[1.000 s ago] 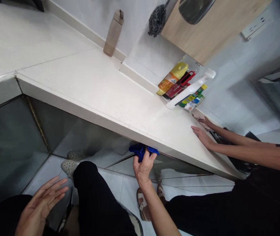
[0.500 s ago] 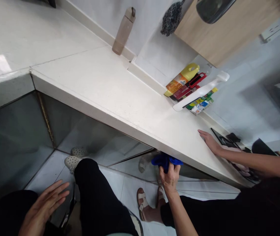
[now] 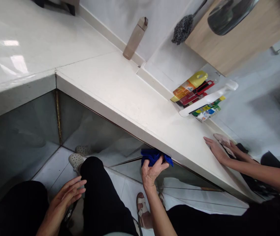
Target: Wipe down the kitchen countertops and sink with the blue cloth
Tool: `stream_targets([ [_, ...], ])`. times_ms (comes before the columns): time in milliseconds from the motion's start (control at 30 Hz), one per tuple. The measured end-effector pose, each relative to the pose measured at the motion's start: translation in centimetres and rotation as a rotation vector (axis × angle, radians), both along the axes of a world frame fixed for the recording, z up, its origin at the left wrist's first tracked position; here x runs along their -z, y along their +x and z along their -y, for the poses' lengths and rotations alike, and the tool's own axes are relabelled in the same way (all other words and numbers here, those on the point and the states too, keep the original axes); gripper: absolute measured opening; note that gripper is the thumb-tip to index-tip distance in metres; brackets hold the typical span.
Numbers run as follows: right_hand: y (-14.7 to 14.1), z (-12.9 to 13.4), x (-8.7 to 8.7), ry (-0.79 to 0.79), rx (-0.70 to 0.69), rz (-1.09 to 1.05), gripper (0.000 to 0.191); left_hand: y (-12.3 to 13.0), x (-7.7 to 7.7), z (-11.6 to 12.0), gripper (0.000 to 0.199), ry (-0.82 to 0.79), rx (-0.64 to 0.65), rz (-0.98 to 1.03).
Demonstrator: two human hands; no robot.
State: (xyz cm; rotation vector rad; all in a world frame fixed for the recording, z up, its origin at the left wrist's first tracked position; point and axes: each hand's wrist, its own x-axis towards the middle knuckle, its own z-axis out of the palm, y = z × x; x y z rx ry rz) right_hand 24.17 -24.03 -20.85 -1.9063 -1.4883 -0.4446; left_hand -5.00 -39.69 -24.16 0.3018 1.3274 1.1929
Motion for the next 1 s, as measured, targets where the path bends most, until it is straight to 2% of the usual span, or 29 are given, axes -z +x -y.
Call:
stream_targets([
  [167, -1.7, -0.3, -0.3, -0.041, -0.026, 0.02, 0.068, 0.0, 0.3, 0.4, 0.057, 0.0, -0.002, 0.038],
  [300, -3.9, -0.5, -0.5, -0.063, -0.084, 0.042, 0.07, -0.2, 2.0, 0.4, 0.065, 0.007, 0.035, 0.075],
  [433, -7.5, -1.0, -0.6, -0.103, -0.168, 0.084, 0.072, -0.3, 3.4, 0.3, 0.071, 0.01, 0.016, 0.124],
  [567, -11.3, -1.7, -0.6, -0.15, -0.287, 0.147, 0.074, -0.7, 2.9, 0.7, 0.074, -0.016, 0.02, 0.188],
  [700, -14.1, -2.4, -0.6, -0.165, -0.331, 0.215, 0.077, -1.4, 2.2, 1.4, 0.071, -0.005, -0.048, 0.187],
  [833, -17.2, -3.1, -1.0, -0.22, -0.39, 0.286, 0.076, -2.6, 2.6, 1.7, 0.067, -0.032, -0.102, 0.202],
  [1000, -22.5, -4.2, -1.9, -0.259, -0.515, 0.365, 0.077, -3.9, 3.1, 2.1, 0.065, -0.047, -0.129, 0.263],
])
